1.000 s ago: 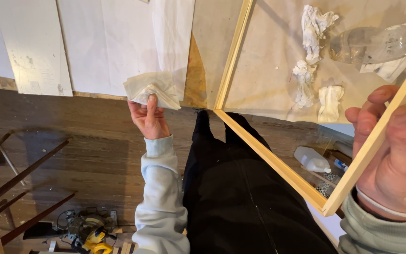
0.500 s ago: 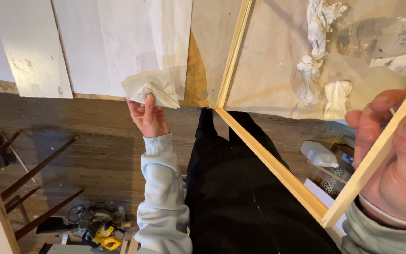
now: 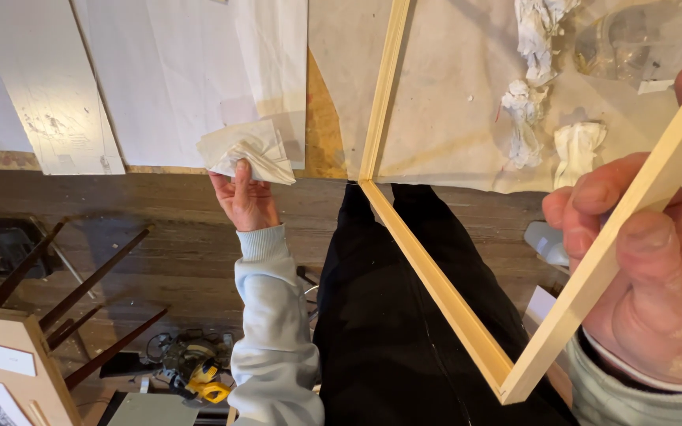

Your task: Cleaning a wooden picture frame and glass pane using a cloth.

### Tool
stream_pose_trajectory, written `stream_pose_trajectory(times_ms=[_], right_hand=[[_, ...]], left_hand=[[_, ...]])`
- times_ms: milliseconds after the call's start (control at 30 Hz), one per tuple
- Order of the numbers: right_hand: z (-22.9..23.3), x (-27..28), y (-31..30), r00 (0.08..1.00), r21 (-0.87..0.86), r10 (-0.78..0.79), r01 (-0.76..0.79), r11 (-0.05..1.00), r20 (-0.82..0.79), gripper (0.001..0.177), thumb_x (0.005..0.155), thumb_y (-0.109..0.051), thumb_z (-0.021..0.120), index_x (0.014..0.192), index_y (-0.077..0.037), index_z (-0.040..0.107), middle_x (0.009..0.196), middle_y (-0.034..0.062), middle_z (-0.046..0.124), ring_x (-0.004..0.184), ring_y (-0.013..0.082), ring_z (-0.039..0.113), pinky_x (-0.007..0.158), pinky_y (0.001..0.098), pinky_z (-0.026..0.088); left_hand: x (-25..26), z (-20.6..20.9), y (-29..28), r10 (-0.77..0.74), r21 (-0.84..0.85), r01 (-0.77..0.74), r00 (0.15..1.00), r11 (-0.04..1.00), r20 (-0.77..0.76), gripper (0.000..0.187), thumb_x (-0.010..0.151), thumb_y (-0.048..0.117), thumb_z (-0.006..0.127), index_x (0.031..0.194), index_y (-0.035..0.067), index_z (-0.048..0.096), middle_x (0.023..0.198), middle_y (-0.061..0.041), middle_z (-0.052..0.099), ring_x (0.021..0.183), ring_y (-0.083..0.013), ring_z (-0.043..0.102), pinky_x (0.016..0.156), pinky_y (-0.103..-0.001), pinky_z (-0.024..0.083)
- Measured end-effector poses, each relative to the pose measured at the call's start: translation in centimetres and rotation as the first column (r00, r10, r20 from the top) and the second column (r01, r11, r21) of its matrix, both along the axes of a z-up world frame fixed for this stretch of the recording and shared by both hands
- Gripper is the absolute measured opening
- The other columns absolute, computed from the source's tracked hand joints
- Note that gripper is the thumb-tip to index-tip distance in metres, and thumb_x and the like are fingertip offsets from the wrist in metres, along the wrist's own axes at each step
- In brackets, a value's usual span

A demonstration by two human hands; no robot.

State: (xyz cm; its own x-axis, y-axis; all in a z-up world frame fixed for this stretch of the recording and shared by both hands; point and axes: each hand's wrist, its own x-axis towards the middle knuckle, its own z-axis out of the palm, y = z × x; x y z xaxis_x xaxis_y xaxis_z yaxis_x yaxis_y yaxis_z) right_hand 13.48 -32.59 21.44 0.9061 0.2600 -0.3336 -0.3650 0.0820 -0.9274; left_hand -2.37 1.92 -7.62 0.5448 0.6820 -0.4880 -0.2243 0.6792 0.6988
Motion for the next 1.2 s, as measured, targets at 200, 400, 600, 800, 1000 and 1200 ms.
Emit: stream_pose_trajectory(times_ms=[200,400,600,800,1000,1200], right_hand=[[0.7,1.1,1.5,0.999,0.076,0.047,-0.045,0.996,-0.023,0.071,0.116,-0.019,0.064,0.169,-0.006,0.018,0.105,0.0070,0.072,0.073,0.0096,0.061,0.074,0.0244,0.055],[1.1,1.3,1.8,0.998,0.074,0.047,-0.044,0.996,-0.051,0.076,0.112,-0.020,0.071,0.167,-0.008,0.019,0.101,0.0067,0.071,0.071,0.0108,0.064,0.097,0.0308,0.060],[0.5,1.1,1.5,0.998,0.116,0.036,-0.030,0.993,-0.051,0.076,0.112,-0.021,0.073,0.167,-0.010,0.022,0.096,0.0070,0.071,0.071,0.0136,0.059,0.075,0.0275,0.052],[0.7,1.6,2.0,0.997,0.135,0.039,-0.030,0.990,-0.060,0.077,0.108,-0.021,0.072,0.165,-0.010,0.022,0.095,0.0069,0.071,0.066,0.0119,0.058,0.069,0.0269,0.049],[0.9,1.9,2.0,0.993,0.179,0.071,-0.054,0.982,-0.091,0.078,0.105,-0.018,0.074,0.164,-0.015,0.023,0.095,0.0082,0.071,0.069,0.0141,0.059,0.064,0.0263,0.047],[1.2,1.8,2.0,0.990,0.173,0.075,-0.054,0.983,-0.118,0.077,0.107,-0.019,0.075,0.165,-0.017,0.024,0.097,0.0066,0.071,0.070,0.0133,0.061,0.068,0.0269,0.046]], left_hand=[[-0.2,-0.1,0.2,-0.019,0.018,0.019,1.000,1.000,-0.008,0.044,0.101,0.000,0.069,0.141,0.011,0.053,0.129,-0.011,0.068,0.113,-0.0225,0.070,0.098,-0.042,0.062],[0.2,1.1,0.0,-0.021,0.017,0.021,0.999,1.000,-0.034,0.045,0.101,0.001,0.067,0.142,0.012,0.052,0.131,-0.009,0.067,0.116,-0.0215,0.069,0.099,-0.041,0.061],[0.4,1.7,-0.1,-0.034,0.037,0.036,0.998,0.999,-0.061,0.046,0.102,0.002,0.066,0.144,0.012,0.051,0.131,-0.009,0.067,0.116,-0.0214,0.069,0.100,-0.041,0.061],[0.4,2.0,-0.2,-0.016,0.030,0.019,0.995,0.999,-0.096,0.047,0.101,0.002,0.066,0.143,0.013,0.050,0.131,-0.009,0.067,0.116,-0.0218,0.069,0.100,-0.041,0.061],[0.0,1.7,-0.1,-0.024,0.050,0.028,0.997,0.998,-0.073,0.046,0.101,0.002,0.067,0.144,0.010,0.051,0.133,-0.011,0.067,0.117,-0.0229,0.069,0.102,-0.042,0.061],[0.2,2.3,-0.2,-0.031,0.053,0.034,0.998,0.998,-0.059,0.048,0.101,0.002,0.067,0.145,0.010,0.050,0.133,-0.012,0.067,0.118,-0.0238,0.069,0.103,-0.043,0.061]])
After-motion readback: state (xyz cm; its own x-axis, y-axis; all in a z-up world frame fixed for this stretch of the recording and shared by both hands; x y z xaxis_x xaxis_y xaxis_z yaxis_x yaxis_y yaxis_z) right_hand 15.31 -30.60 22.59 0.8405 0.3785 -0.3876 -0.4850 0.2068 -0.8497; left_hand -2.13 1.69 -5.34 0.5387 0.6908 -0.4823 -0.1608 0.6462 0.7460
